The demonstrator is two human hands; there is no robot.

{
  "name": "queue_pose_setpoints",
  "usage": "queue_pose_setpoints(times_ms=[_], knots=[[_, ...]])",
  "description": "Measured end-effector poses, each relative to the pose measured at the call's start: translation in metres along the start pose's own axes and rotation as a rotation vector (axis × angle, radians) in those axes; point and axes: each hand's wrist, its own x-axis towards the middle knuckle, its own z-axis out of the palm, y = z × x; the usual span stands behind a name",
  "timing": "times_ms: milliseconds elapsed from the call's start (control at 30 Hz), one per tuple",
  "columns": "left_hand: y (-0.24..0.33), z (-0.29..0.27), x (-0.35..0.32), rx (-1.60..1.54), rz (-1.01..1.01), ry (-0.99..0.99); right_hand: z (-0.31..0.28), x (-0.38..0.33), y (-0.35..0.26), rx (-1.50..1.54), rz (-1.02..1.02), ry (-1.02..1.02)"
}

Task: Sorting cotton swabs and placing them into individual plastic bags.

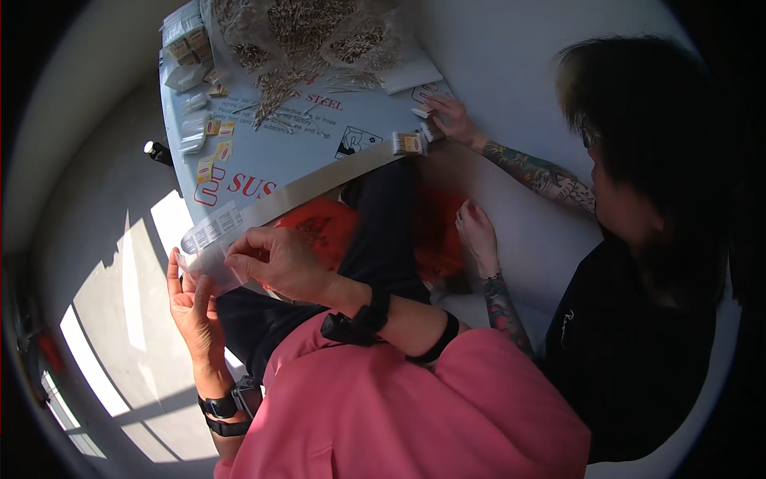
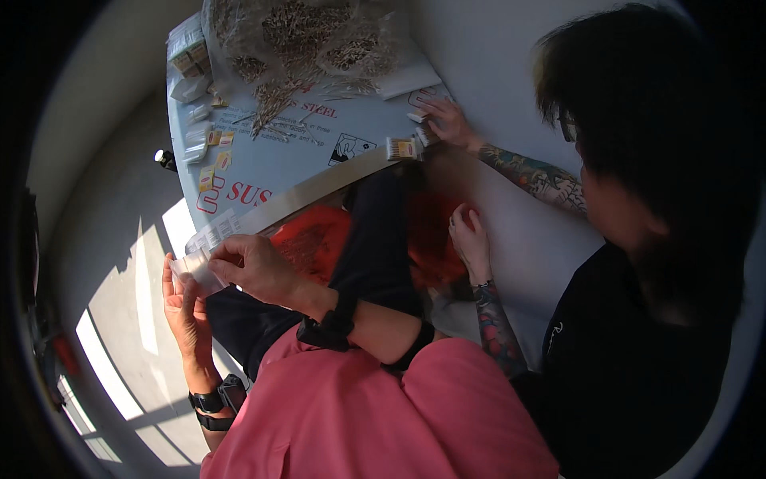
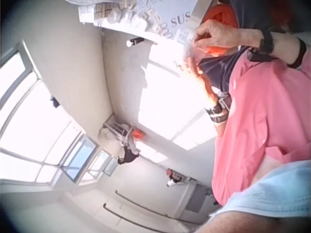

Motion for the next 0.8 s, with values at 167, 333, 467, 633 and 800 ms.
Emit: queue_pose_setpoints(times_ms=[167,333,467,633,800], knots=[[0.007,0.022,-0.012,0.922,0.782,0.244,0.005,0.005,0.004,-0.045,-0.121,0.168],[0.031,0.056,-0.023,1.013,0.719,-0.106,0.011,0.005,-0.013,-0.014,-0.212,0.144],[0.025,0.050,-0.023,0.723,0.511,-0.021,0.014,0.006,-0.025,0.050,-0.256,0.127],[0.033,0.056,-0.027,0.700,0.600,-0.071,0.011,0.002,-0.032,0.159,-0.236,0.038],[0.046,0.046,-0.034,0.692,0.569,-0.027,0.014,-0.003,-0.045,0.247,-0.263,-0.009]])
